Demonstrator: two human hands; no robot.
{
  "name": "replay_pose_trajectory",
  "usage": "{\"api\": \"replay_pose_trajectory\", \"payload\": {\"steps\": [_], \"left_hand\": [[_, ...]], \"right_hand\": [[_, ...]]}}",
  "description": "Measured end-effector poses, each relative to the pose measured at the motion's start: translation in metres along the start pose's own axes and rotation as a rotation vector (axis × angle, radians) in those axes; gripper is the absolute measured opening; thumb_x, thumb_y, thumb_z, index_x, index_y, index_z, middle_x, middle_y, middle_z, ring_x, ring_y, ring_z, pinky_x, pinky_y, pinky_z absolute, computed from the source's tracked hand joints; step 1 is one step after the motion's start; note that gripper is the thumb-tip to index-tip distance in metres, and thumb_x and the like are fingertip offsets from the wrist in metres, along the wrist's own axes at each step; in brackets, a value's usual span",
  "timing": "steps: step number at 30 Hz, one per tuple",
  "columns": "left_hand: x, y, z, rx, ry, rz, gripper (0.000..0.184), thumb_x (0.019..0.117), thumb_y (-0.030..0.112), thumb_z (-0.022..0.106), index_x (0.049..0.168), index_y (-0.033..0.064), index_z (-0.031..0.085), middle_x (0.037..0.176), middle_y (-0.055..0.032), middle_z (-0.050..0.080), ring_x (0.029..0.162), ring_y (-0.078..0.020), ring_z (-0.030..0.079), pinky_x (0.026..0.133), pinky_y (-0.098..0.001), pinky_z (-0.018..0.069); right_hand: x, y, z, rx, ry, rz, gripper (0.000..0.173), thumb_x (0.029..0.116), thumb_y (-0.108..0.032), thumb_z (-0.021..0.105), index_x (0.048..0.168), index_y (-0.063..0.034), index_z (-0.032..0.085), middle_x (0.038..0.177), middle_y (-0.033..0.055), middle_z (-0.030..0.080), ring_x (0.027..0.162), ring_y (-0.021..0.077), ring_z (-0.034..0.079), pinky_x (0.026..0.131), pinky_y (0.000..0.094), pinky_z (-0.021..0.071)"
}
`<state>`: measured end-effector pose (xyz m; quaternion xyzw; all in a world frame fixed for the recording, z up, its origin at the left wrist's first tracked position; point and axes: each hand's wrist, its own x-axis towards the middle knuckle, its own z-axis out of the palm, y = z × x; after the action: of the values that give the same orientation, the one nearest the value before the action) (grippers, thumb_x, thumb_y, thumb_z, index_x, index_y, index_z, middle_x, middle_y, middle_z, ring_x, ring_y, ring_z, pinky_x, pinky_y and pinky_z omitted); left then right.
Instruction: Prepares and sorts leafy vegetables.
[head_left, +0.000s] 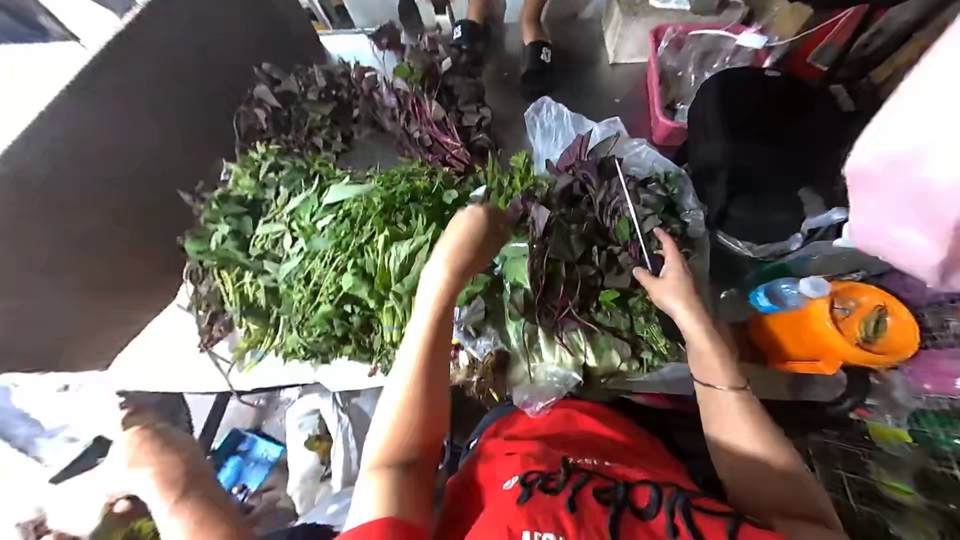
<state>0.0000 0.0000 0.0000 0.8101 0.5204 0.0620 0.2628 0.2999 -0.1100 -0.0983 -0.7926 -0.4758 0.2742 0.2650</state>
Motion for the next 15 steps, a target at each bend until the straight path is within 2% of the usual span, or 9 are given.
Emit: {"api": "replay_pose_trajectory", "payload": {"steps": [1, 3, 5, 7, 9, 13, 15], "left_hand": [[-0.026, 0.0, 0.025, 0.007, -0.068, -0.038, 0.02, 0.0994, 0.017, 0.063, 0.11, 0.0019, 0.071, 0.102, -0.02, 0.071, 0.097, -0.0379, 0.069, 0.088, -0.0625, 0.0541], [-0.062, -0.001, 0.075, 0.001, -0.217, -0.156, 0.024, 0.0988, 0.026, 0.066, 0.103, 0.0038, 0.073, 0.097, -0.0191, 0.072, 0.095, -0.0381, 0.07, 0.085, -0.0639, 0.0541], [-0.081, 0.005, 0.11, -0.044, -0.334, -0.303, 0.038, 0.1009, 0.036, 0.062, 0.11, 0.0004, 0.071, 0.106, -0.0228, 0.07, 0.104, -0.041, 0.067, 0.092, -0.0647, 0.0505], [-0.093, 0.014, 0.13, -0.07, -0.286, -0.412, 0.047, 0.1033, 0.043, 0.056, 0.117, -0.0012, 0.066, 0.115, -0.0249, 0.067, 0.113, -0.0416, 0.064, 0.096, -0.063, 0.0488], [-0.096, 0.018, 0.144, -0.071, -0.174, -0.443, 0.051, 0.1046, 0.046, 0.053, 0.122, -0.0004, 0.065, 0.118, -0.0245, 0.067, 0.115, -0.0411, 0.064, 0.098, -0.0615, 0.0489], [-0.092, 0.014, 0.149, -0.124, -0.049, -0.351, 0.036, 0.1048, 0.027, 0.055, 0.125, -0.0023, 0.065, 0.117, -0.0259, 0.068, 0.113, -0.0419, 0.066, 0.099, -0.0619, 0.0485], [-0.086, 0.014, 0.143, -0.204, -0.007, -0.314, 0.035, 0.1053, 0.025, 0.056, 0.123, -0.0041, 0.065, 0.113, -0.0257, 0.068, 0.107, -0.0397, 0.067, 0.097, -0.0589, 0.0505]], "right_hand": [[0.0, 0.002, 0.005, -0.038, -0.004, -0.014, 0.075, 0.0966, -0.015, 0.069, 0.161, -0.0145, 0.03, 0.142, 0.0281, 0.054, 0.122, 0.0498, 0.058, 0.098, 0.07, 0.0452], [0.003, 0.007, 0.016, -0.109, 0.005, -0.056, 0.074, 0.096, -0.014, 0.069, 0.16, -0.0129, 0.032, 0.144, 0.0294, 0.052, 0.126, 0.0508, 0.056, 0.1, 0.0704, 0.0444], [0.003, 0.011, 0.025, -0.137, -0.001, -0.08, 0.076, 0.0936, -0.01, 0.07, 0.16, -0.0104, 0.033, 0.145, 0.0306, 0.05, 0.128, 0.0509, 0.054, 0.101, 0.0686, 0.0451], [-0.005, 0.007, 0.025, -0.131, -0.015, -0.087, 0.074, 0.0938, -0.009, 0.069, 0.159, -0.0088, 0.034, 0.143, 0.03, 0.052, 0.127, 0.0493, 0.055, 0.102, 0.0656, 0.0461], [-0.017, 0.005, 0.012, -0.102, -0.016, -0.098, 0.069, 0.0955, -0.011, 0.069, 0.157, -0.0084, 0.037, 0.139, 0.0279, 0.057, 0.123, 0.0464, 0.059, 0.101, 0.0633, 0.0478], [-0.031, 0.02, -0.024, -0.055, 0.03, -0.116, 0.067, 0.0975, -0.017, 0.07, 0.157, -0.0094, 0.039, 0.139, 0.0243, 0.058, 0.122, 0.0429, 0.06, 0.102, 0.061, 0.0479], [-0.032, 0.029, -0.038, -0.025, 0.107, -0.113, 0.062, 0.0976, -0.018, 0.07, 0.153, -0.0069, 0.044, 0.138, 0.0253, 0.058, 0.122, 0.0434, 0.06, 0.102, 0.0616, 0.0478]]}}
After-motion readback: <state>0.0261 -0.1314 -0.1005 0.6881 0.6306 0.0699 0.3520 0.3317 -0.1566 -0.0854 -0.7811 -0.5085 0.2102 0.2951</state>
